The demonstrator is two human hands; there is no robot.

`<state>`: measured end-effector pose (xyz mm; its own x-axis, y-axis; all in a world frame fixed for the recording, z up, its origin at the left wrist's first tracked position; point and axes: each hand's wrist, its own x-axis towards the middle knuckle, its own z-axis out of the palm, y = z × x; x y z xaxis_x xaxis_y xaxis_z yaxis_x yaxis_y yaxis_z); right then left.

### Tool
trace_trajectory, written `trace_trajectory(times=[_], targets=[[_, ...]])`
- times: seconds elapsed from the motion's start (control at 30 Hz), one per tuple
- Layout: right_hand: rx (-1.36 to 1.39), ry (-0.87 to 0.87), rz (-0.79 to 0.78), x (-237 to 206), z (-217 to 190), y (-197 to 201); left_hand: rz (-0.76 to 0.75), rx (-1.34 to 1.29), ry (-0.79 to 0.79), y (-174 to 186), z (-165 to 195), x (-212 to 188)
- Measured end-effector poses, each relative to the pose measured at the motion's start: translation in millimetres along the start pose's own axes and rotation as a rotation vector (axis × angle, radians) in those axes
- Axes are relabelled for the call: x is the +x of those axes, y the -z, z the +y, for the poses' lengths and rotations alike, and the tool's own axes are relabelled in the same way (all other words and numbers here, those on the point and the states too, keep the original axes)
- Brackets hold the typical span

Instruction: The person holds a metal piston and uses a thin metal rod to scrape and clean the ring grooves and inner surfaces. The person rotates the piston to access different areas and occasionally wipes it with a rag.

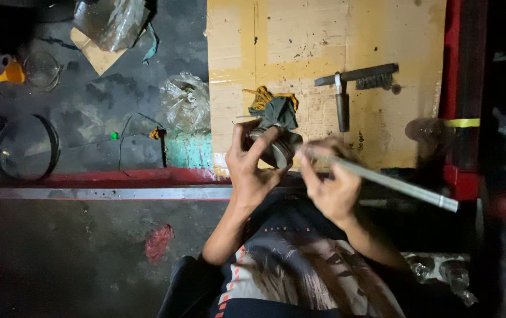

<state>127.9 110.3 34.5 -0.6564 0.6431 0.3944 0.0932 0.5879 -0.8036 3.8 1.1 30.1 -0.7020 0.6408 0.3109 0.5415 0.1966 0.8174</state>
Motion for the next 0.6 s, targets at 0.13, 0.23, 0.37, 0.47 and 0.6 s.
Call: trace_trajectory(times=[0.13, 0.23, 0.37, 0.47, 0.6], targets=[[0.029, -0.128, 0.029, 0.9, 3.2, -6.6, -0.013, 0.046, -0.014, 0.3, -0.3, 0.1], [0.125, -0.149, 0.007, -0.5, 3.1, -9.5, 0.002, 0.047, -0.017, -0.4, -0.8, -0.1], [0.156, -0.148, 0.003, -3.1, 6.4, -13.5, 0.002, 0.066, 0.022, -0.6, -0.2, -1.5], [0.149, -0.248, 0.031, -2.1, 14.7, -16.3, -0.013, 0.093, 0.018, 0.2, -0.7, -1.5], [0.122, -0.047, -0.001, -6.3, 19.2, -14.4, -0.005, 0.096, 0.003, -0.8, -1.4, -1.4]])
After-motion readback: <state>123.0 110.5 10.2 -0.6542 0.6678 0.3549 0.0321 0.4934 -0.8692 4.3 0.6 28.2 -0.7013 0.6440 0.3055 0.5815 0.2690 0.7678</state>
